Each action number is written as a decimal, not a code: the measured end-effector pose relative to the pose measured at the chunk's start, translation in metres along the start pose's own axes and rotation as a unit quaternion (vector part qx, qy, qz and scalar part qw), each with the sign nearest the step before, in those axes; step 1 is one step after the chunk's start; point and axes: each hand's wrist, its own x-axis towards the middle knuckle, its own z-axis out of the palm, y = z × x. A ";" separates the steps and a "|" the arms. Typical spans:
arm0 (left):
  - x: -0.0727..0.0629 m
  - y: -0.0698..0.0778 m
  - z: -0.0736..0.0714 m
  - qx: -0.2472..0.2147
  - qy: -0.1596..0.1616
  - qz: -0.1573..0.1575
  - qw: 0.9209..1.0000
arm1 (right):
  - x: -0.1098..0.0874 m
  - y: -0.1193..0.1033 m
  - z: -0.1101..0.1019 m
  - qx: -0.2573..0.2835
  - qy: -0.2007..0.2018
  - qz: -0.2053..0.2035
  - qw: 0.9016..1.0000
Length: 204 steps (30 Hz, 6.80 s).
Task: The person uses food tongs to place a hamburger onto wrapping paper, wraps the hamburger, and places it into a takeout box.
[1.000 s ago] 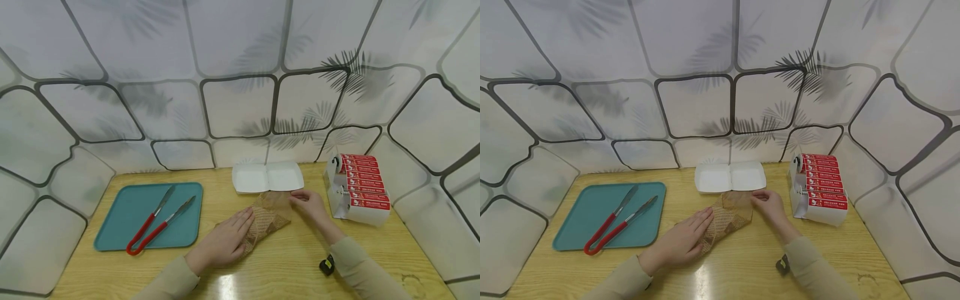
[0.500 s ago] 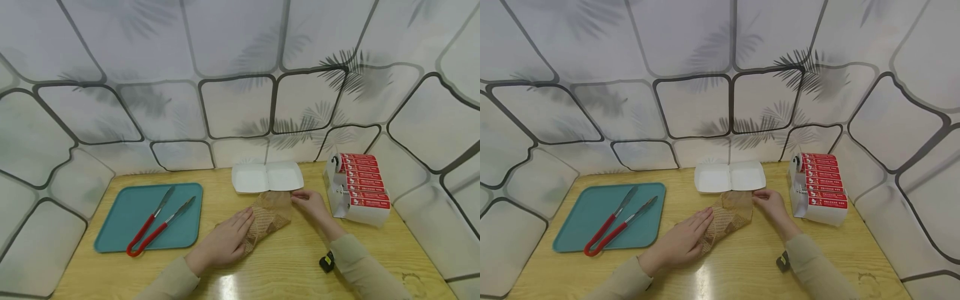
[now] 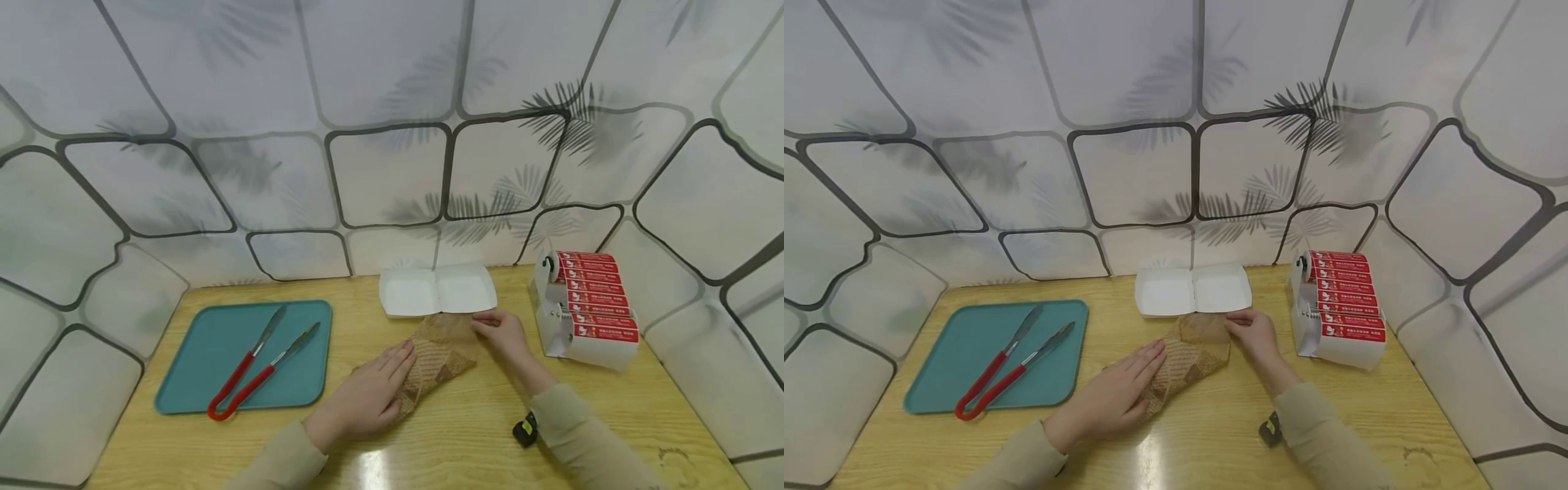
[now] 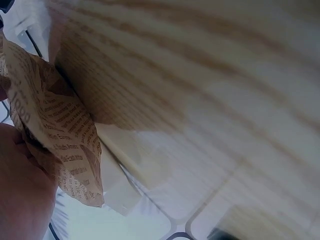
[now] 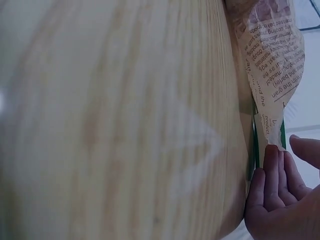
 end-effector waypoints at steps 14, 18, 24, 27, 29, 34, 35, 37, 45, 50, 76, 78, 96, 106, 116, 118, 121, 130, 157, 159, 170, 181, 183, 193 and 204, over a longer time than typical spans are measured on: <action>0.000 0.000 0.000 -0.003 -0.002 -0.004 1.000 | 0.001 0.000 0.005 0.062 0.011 0.014 0.998; 0.000 0.000 -0.001 -0.004 0.000 -0.003 1.000 | 0.000 -0.003 0.008 0.058 0.013 0.018 0.998; -0.001 0.000 -0.001 -0.007 0.000 -0.005 1.000 | -0.004 -0.005 0.017 0.067 0.012 0.020 0.997; -0.001 0.000 -0.001 -0.010 0.000 -0.006 1.000 | -0.004 -0.004 0.024 0.080 0.019 0.018 0.996; -0.001 0.000 -0.001 -0.012 -0.001 -0.006 1.000 | -0.005 -0.004 0.028 0.090 0.026 0.011 0.995; -0.001 0.001 -0.002 -0.016 -0.003 -0.008 1.000 | -0.007 -0.009 0.034 0.132 0.028 -0.003 0.991; -0.001 0.001 -0.002 -0.017 -0.004 -0.008 1.000 | -0.007 -0.010 0.034 0.132 0.024 -0.006 0.991; -0.001 0.001 -0.002 -0.017 -0.004 -0.009 1.000 | -0.009 -0.013 0.034 0.123 0.017 -0.010 0.992; -0.001 0.001 -0.002 -0.014 -0.002 -0.008 1.000 | -0.020 -0.028 0.035 0.160 -0.034 -0.030 0.986; -0.001 0.001 -0.003 -0.017 -0.002 -0.009 1.000 | -0.025 -0.034 0.038 0.199 -0.053 -0.005 0.979; 0.001 0.002 -0.003 -0.018 -0.018 -0.021 0.999 | -0.051 -0.062 0.053 0.149 -0.097 -0.040 0.983; 0.002 0.003 -0.003 -0.017 -0.021 -0.022 0.999 | -0.055 -0.064 0.056 0.144 -0.095 -0.035 0.984; 0.001 0.005 -0.001 -0.016 -0.031 -0.032 0.999 | -0.079 -0.056 0.085 0.181 -0.090 -0.051 0.978; 0.000 0.007 -0.003 -0.023 -0.033 -0.037 0.998 | -0.084 -0.044 0.095 0.134 -0.067 -0.098 0.984; -0.005 0.001 -0.001 -0.083 -0.020 -0.093 0.992 | -0.093 -0.034 0.103 0.086 -0.059 -0.148 0.983; -0.008 -0.001 -0.002 -0.085 -0.016 -0.094 0.992 | -0.095 -0.032 0.104 0.060 -0.063 -0.169 0.982; -0.011 -0.003 -0.002 -0.082 -0.006 -0.086 0.993 | -0.098 -0.031 0.105 0.014 -0.074 -0.202 0.976; -0.021 0.001 -0.008 -0.051 0.004 -0.046 0.998 | -0.105 -0.031 0.103 -0.077 -0.086 -0.246 0.962; -0.032 0.007 -0.004 -0.015 -0.027 -0.037 0.999 | -0.102 -0.026 0.086 -0.251 -0.138 -0.346 0.893; -0.032 0.007 -0.004 -0.017 -0.033 -0.040 0.999 | -0.102 -0.025 0.083 -0.273 -0.142 -0.357 0.882; -0.029 0.006 -0.003 -0.011 -0.029 -0.042 0.999 | -0.096 -0.019 0.072 -0.338 -0.132 -0.420 0.832; -0.011 0.009 -0.002 -0.009 -0.033 -0.062 0.998 | -0.087 -0.018 0.057 -0.385 -0.124 -0.462 0.790; -0.005 0.010 0.000 -0.004 -0.037 -0.068 0.997 | -0.085 -0.017 0.053 -0.399 -0.121 -0.471 0.777; 0.000 0.007 0.002 0.018 -0.036 -0.063 0.997 | -0.078 -0.016 0.044 -0.456 -0.134 -0.482 0.736; -0.033 -0.011 0.001 0.122 0.014 0.060 0.991 | -0.078 -0.016 0.043 -0.467 -0.145 -0.475 0.731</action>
